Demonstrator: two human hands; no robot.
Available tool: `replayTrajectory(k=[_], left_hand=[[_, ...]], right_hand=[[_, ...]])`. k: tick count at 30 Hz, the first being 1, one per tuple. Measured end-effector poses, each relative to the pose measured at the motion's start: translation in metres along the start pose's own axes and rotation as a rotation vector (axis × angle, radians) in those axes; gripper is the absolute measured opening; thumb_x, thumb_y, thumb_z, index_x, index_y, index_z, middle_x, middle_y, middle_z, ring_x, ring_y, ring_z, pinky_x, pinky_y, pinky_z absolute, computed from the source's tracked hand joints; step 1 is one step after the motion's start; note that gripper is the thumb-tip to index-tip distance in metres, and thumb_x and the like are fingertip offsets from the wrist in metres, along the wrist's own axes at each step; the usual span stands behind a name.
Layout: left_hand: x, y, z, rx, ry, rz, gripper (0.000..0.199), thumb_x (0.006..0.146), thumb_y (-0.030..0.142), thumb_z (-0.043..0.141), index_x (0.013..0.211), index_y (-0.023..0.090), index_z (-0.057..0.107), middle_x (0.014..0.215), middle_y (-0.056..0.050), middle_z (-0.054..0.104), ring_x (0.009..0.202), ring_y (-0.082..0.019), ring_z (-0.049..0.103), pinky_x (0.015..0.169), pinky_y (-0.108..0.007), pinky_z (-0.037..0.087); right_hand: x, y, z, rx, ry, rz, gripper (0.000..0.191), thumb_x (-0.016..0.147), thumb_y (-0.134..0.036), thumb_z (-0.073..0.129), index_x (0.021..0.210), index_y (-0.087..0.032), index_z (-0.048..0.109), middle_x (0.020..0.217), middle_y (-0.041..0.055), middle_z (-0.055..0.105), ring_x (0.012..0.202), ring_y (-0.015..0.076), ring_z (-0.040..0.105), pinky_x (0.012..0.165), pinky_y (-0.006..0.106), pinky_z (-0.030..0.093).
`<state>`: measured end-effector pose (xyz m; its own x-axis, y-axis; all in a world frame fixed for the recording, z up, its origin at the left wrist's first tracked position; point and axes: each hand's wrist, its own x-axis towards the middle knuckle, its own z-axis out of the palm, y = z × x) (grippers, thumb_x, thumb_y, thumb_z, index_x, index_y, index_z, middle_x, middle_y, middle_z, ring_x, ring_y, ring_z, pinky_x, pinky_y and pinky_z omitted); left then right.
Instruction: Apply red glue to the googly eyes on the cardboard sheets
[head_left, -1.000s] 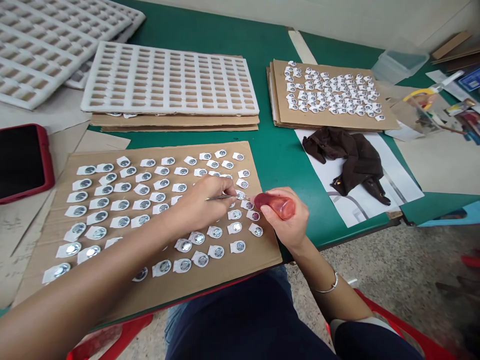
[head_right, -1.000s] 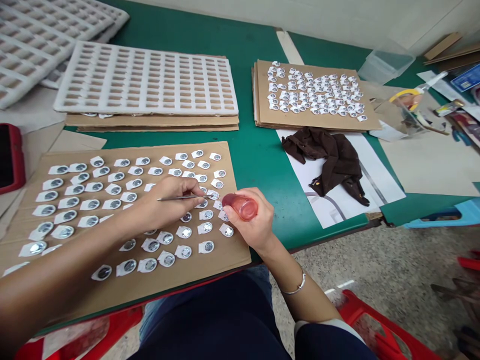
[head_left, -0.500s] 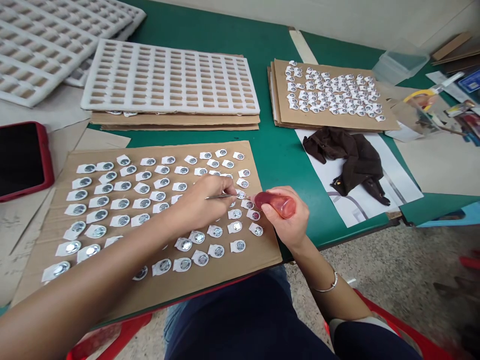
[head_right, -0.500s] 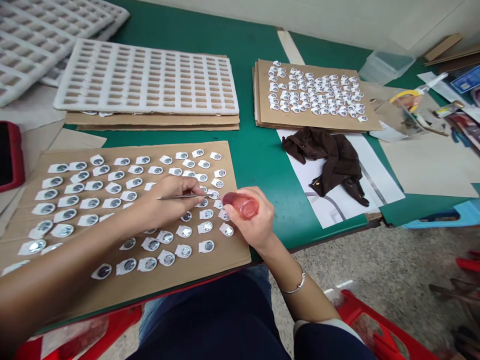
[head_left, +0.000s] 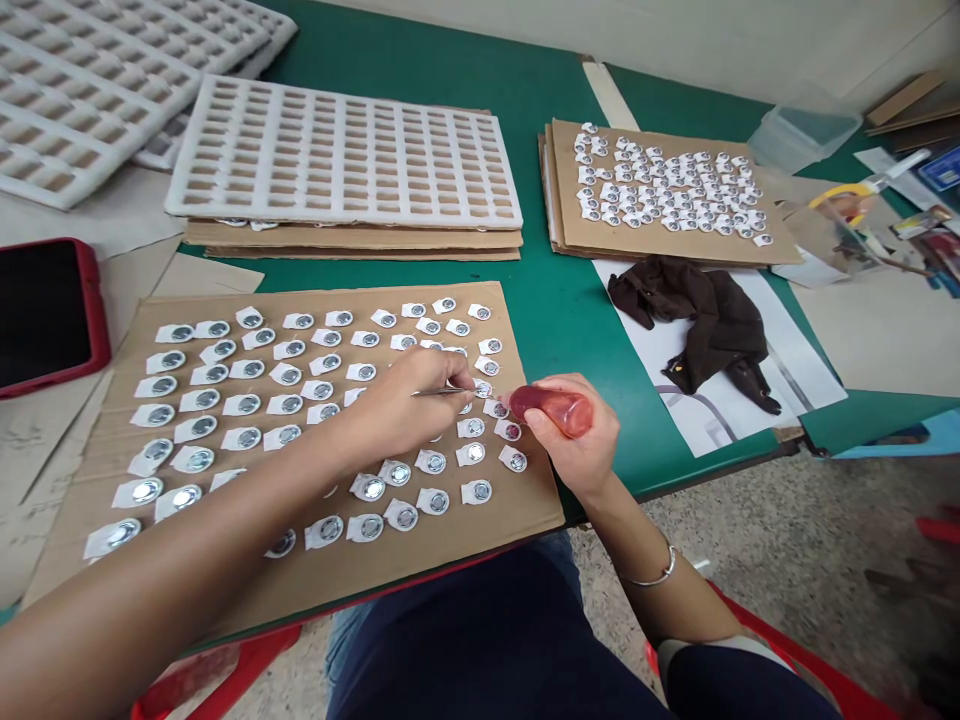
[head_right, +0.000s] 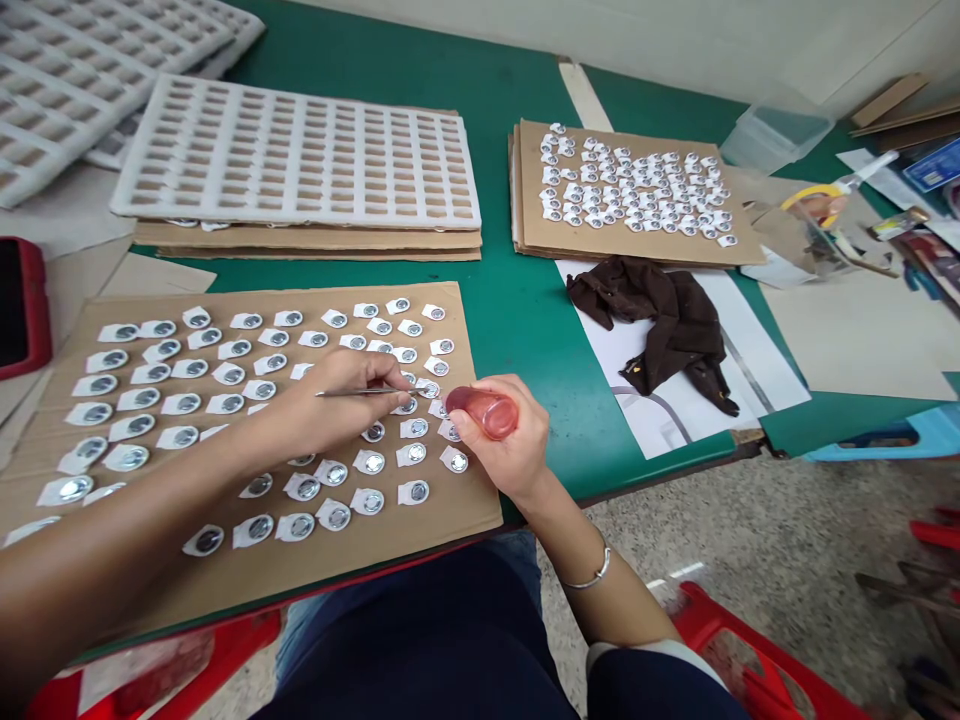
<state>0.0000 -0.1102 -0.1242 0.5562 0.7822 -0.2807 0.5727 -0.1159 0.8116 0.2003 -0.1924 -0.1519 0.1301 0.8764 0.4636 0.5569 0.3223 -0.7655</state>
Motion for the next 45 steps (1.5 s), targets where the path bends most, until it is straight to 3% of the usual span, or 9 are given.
replayTrajectory(k=[14,33,45], left_hand=[[0.0026,-0.0005,-0.0014,0.004,0.026,0.024,0.013,0.075,0.028,0.052,0.074,0.021,0.062,0.067,-0.001,0.062,0.058,-0.015,0.052,0.054,-0.027,0.038],[0.0059,-0.0070,0.0008,-0.022,0.039,0.072,0.012,0.075,0.026,0.054,0.072,0.019,0.062,0.068,-0.001,0.063,0.059,-0.012,0.053,0.054,-0.025,0.039],[0.0051,-0.0008,-0.0016,0.022,0.015,0.011,0.012,0.075,0.028,0.056,0.075,0.018,0.063,0.063,0.001,0.061,0.053,-0.010,0.049,0.050,-0.025,0.036]], right_hand=[[-0.0004,0.0010,-0.0002,0.033,0.001,0.010,0.025,0.073,-0.020,0.070,0.095,-0.018,0.060,0.089,0.0048,0.063,0.083,0.0179,0.060,0.076,0.036,0.049],[0.0011,-0.0002,0.0035,0.059,-0.008,0.009,0.025,0.073,-0.021,0.070,0.096,-0.020,0.060,0.090,0.0041,0.063,0.083,0.0177,0.060,0.075,0.036,0.050],[0.0035,-0.0026,0.0050,0.054,-0.032,-0.009,0.025,0.074,-0.023,0.069,0.097,-0.020,0.059,0.091,0.0042,0.063,0.084,0.0177,0.060,0.076,0.037,0.050]])
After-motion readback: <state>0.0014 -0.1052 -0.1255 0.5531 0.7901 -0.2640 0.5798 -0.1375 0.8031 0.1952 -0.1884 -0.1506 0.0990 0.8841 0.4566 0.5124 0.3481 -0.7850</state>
